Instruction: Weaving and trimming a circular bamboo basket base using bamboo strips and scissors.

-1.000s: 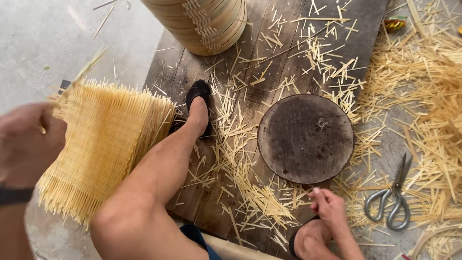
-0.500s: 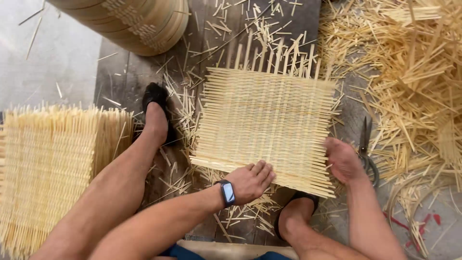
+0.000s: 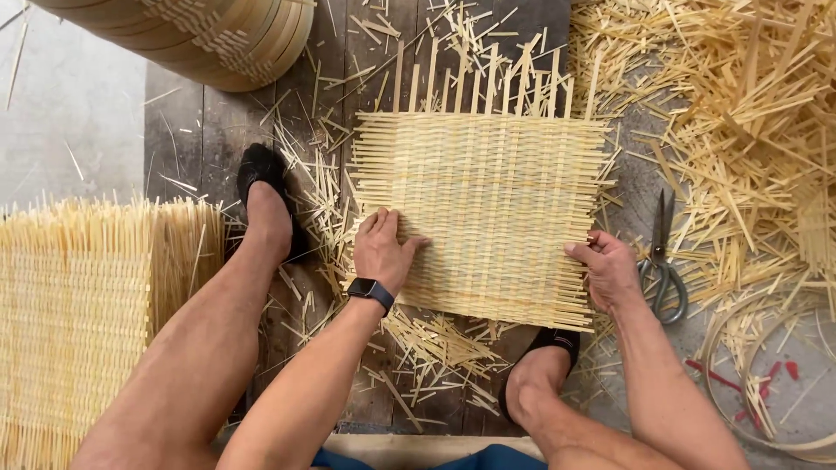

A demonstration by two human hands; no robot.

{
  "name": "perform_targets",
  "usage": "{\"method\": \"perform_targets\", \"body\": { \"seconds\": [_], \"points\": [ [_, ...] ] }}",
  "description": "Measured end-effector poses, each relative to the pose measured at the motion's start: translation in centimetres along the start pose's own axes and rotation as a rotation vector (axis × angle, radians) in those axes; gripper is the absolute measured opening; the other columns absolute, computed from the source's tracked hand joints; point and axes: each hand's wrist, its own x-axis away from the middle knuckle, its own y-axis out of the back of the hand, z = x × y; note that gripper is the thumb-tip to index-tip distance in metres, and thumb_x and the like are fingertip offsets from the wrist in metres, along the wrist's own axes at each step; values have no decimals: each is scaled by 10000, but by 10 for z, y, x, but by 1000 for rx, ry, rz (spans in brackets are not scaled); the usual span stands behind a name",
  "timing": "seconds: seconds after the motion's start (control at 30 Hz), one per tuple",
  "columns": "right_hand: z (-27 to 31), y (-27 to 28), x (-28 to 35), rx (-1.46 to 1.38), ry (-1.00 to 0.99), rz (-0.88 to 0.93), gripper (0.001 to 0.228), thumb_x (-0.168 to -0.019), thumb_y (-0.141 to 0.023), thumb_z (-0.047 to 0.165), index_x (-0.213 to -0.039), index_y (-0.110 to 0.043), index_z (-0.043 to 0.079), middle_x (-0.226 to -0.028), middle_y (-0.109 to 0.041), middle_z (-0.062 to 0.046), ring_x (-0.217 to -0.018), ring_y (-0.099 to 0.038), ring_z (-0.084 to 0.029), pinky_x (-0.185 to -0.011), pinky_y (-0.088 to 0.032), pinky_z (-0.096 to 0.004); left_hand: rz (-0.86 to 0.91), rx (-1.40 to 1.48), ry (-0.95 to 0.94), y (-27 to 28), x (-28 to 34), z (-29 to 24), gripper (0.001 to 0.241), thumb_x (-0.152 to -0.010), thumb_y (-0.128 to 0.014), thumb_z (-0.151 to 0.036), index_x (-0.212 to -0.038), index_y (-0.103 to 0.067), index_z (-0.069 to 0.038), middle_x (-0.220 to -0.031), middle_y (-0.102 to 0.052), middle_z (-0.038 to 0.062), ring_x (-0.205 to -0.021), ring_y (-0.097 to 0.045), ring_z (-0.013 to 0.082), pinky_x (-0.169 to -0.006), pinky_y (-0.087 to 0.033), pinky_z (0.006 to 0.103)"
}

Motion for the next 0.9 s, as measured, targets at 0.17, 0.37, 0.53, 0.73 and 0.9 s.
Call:
{"method": "perform_targets", "body": {
  "seconds": [0.17,0.37,0.53,0.73,0.9],
  "points": [
    [4,-6,6,-38,-3,-5,276,-868,-725,-9,-1128,-640,-44,-1042,-734,-137,-896,-724,-185,-846,-610,-335,-87,-46,-57,-7,2,-3,846,-729,-848,-532,-1311,-631,41,-1363,-614,270,-1330,-509,385,-1129,-383,433],
    [-1,-7,2,-15,-11,-32,287,-882,-720,0,-1148,-626,-55,-1030,-721,-144,-888,-721,-199,-823,-613,-344,88,-140,30,25,1,-34,801,-792,-828,-486,-1415,-552,-64,-1440,-542,203,-1396,-456,367,-1193,-356,504],
    [9,32,30,33,82,-178,326,-892,-736,56,-1192,-639,-23,-983,-724,-102,-864,-706,-181,-774,-582,-299,38,-717,-688,-6,4,-46,1069,-731,-859,-128,-1664,-356,-269,-1706,-235,148,-1529,-267,355,-1258,-224,483],
    [-73,238,75,600,371,-950,402,-863,-827,181,-1164,-642,-14,-1000,-704,-99,-915,-681,-206,-839,-556,-335,603,-410,-631,17,14,-88,1165,-673,-906,-421,-1590,-204,-271,-1685,-80,181,-1536,-21,449,-1242,-71,558],
    [-102,302,153,1280,-203,-1108,607,-653,-927,449,-1062,-695,65,-1125,-644,-243,-1099,-590,-433,-954,-449,-526,565,-422,-587,18,15,-92,1182,-636,-928,-433,-1619,-281,-318,-1675,-98,148,-1542,-58,421,-1254,-90,533]
  ]
}}
